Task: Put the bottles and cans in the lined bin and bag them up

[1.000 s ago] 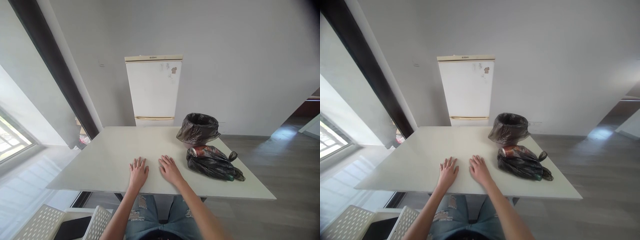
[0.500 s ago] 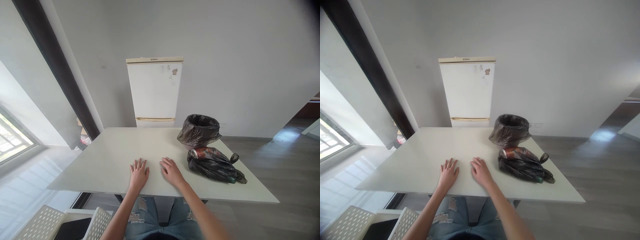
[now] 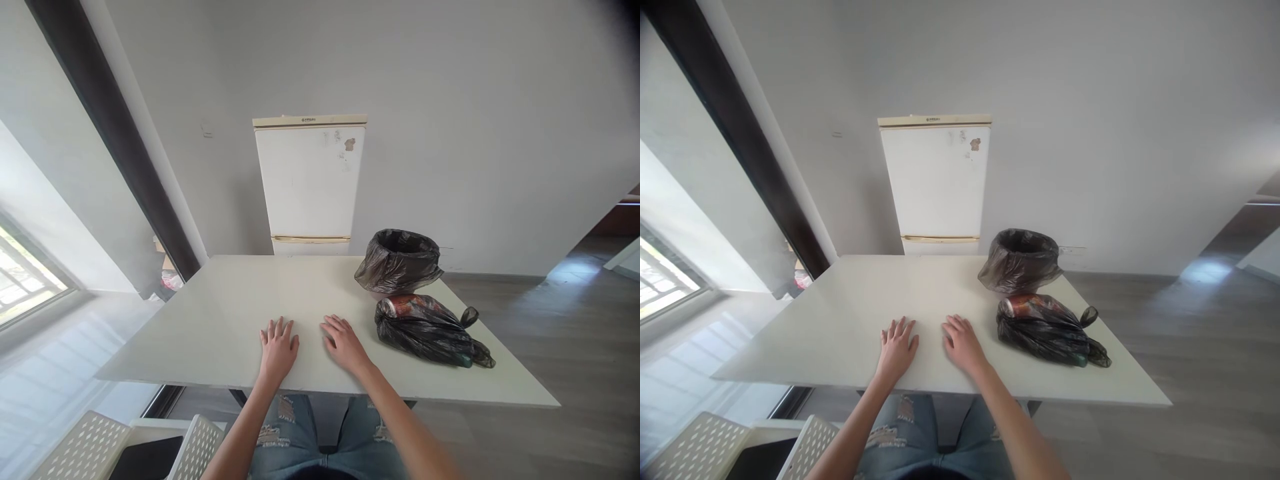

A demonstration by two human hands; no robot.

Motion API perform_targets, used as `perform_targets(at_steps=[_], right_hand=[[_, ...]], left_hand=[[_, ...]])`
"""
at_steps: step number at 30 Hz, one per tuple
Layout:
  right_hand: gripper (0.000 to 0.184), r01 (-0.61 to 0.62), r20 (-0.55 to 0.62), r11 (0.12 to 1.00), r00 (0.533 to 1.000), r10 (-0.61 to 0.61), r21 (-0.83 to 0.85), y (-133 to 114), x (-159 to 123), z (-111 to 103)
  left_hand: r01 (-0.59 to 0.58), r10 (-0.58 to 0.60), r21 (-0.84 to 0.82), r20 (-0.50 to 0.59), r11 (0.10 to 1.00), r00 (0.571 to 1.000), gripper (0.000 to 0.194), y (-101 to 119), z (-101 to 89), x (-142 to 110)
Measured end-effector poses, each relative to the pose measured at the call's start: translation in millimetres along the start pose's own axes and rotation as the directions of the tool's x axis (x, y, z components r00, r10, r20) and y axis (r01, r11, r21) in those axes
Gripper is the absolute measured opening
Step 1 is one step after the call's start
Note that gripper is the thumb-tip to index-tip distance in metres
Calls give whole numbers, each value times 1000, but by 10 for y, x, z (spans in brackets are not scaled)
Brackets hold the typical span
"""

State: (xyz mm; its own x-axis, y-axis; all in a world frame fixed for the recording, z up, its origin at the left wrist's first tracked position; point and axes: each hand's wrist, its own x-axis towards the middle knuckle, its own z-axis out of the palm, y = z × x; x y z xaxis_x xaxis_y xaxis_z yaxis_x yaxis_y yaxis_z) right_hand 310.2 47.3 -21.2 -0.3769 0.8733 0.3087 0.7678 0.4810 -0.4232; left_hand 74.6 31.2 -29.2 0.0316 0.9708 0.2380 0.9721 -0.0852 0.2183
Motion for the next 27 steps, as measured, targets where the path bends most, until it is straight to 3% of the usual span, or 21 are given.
perform_targets(at_steps=[10, 17, 20, 22, 23, 25, 27], right_hand=[[42, -1, 9, 999, 1000, 1, -44, -77, -74, -10], [40, 7, -31, 998, 1000, -5, 59, -86, -536, -149], [32, 24, -168, 982, 986, 9, 189, -50, -793, -304], [28, 18, -375, 962, 923, 89, 273, -6, -943, -484], [27, 0, -494, 954, 855, 156, 301, 36, -1005, -604], [25, -94, -701, 940, 644, 308, 327, 194, -1104, -899], [27, -194, -833, 934, 424, 355, 300, 478, -1183, -1219]], left_hand=[[1, -1, -7, -4, 1000, 1000, 50, 6, -19, -4], [-9, 9, -16, 6, 1000, 1000, 51, -31, 28, 8], [-10, 10, -20, 16, 1000, 1000, 53, -46, 47, 14], [-5, 6, -17, 13, 1000, 1000, 52, -44, 50, 14], [-5, 5, -15, 11, 1000, 1000, 52, -40, 49, 14], [-2, 2, -10, 8, 1000, 1000, 52, -34, 45, 13], [-2, 2, -7, 10, 1000, 1000, 53, -32, 44, 13]])
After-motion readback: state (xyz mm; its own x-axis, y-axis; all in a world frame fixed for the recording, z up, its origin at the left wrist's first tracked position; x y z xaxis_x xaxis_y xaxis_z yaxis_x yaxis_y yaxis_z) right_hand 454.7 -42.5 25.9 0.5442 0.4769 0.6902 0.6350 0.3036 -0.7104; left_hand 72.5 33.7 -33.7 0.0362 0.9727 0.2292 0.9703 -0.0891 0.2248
